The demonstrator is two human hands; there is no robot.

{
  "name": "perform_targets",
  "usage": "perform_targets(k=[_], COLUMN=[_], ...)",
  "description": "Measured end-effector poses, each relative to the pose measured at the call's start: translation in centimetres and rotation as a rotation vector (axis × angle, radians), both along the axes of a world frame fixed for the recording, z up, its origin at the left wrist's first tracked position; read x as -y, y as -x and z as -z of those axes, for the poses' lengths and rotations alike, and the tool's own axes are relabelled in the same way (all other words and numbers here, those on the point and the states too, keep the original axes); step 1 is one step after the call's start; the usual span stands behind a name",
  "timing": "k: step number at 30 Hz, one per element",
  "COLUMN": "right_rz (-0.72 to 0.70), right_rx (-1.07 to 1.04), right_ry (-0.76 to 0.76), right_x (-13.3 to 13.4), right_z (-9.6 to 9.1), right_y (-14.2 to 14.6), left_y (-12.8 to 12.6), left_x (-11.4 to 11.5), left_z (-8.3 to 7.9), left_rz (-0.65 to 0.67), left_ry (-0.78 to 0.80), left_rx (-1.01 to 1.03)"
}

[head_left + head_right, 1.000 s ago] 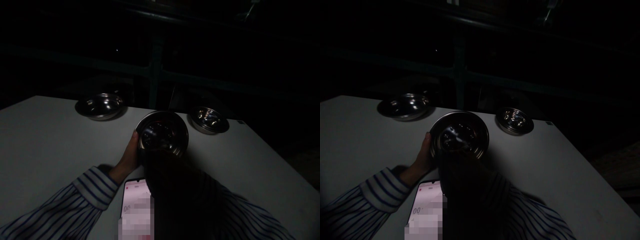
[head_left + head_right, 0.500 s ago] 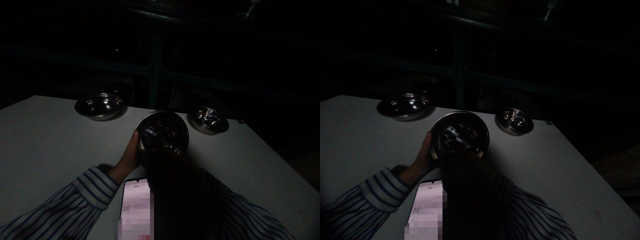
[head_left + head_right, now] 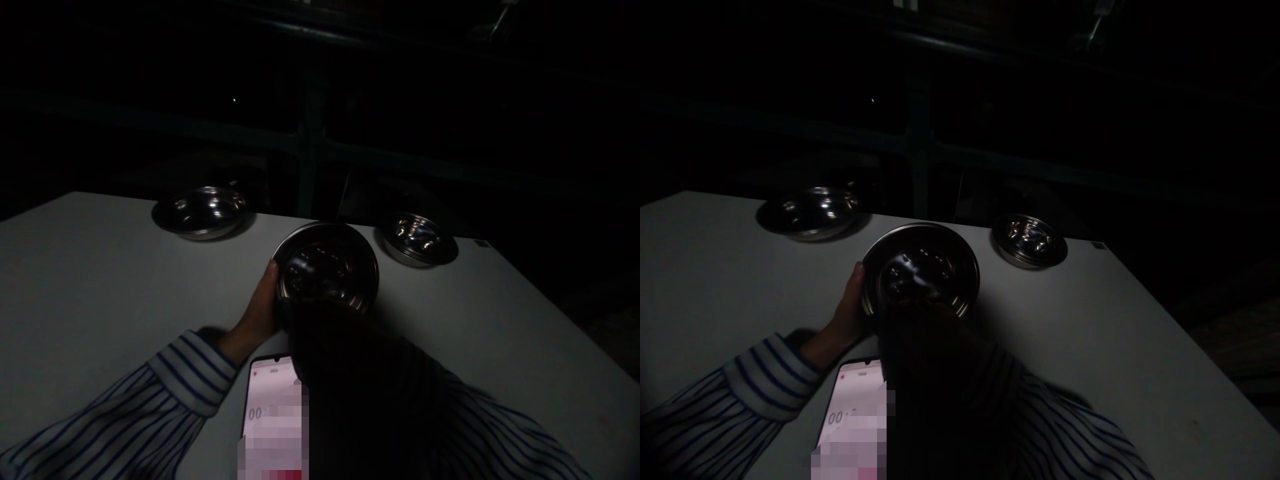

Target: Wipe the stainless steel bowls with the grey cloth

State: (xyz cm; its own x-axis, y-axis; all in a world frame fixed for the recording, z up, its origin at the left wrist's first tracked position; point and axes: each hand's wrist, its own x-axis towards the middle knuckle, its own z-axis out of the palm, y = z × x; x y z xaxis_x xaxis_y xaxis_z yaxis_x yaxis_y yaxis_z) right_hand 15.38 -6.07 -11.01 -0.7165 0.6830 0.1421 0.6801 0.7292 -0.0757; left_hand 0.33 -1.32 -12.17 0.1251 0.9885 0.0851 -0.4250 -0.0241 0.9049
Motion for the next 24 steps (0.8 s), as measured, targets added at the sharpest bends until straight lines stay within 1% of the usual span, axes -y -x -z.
perform_targets(k=[1,3,6,9,11,14,17,21,24], right_rz=[0.004,-0.011,-0.011,-0.020,-0.030,-0.012,-0.025,-0.049,-0.069], right_rx=[-0.007,-0.005,0.001,0.000,-0.029,-0.074,-0.057,-0.032,-0.028], right_ry=[0.001,0.013,0.021,0.014,-0.039,-0.120,-0.148,-0.150,-0.140], right_x=[0.1,0.3,0.7,0.9,0.8,0.7,0.8,0.9,0.8], right_z=[0.2,0.0,-1.2,-2.0,-1.6,-0.5,0.2,-0.4,-0.9], right_y=[0.1,-0.3,-1.6,-1.9,-1.2,-0.2,-0.5,-2.3,-2.9], left_y=[0.1,0.2,0.3,0.1,0.0,-0.2,-0.1,0.3,0.6], left_x=[-0.1,-0.2,-0.4,-0.4,-0.2,-0.1,-0.2,-0.5,-0.5], left_z=[0.0,0.0,0.0,-0.3,-0.4,-0.5,-0.5,-0.7,-0.9], left_rz=[0.001,0.028,0.088,0.089,0.062,0.031,0.064,0.135,0.164], left_ry=[-0.002,0.003,0.058,0.099,0.102,0.096,0.081,0.120,0.159], left_rx=[0.004,0.021,0.062,0.111,0.133,0.143,0.126,0.080,0.070])
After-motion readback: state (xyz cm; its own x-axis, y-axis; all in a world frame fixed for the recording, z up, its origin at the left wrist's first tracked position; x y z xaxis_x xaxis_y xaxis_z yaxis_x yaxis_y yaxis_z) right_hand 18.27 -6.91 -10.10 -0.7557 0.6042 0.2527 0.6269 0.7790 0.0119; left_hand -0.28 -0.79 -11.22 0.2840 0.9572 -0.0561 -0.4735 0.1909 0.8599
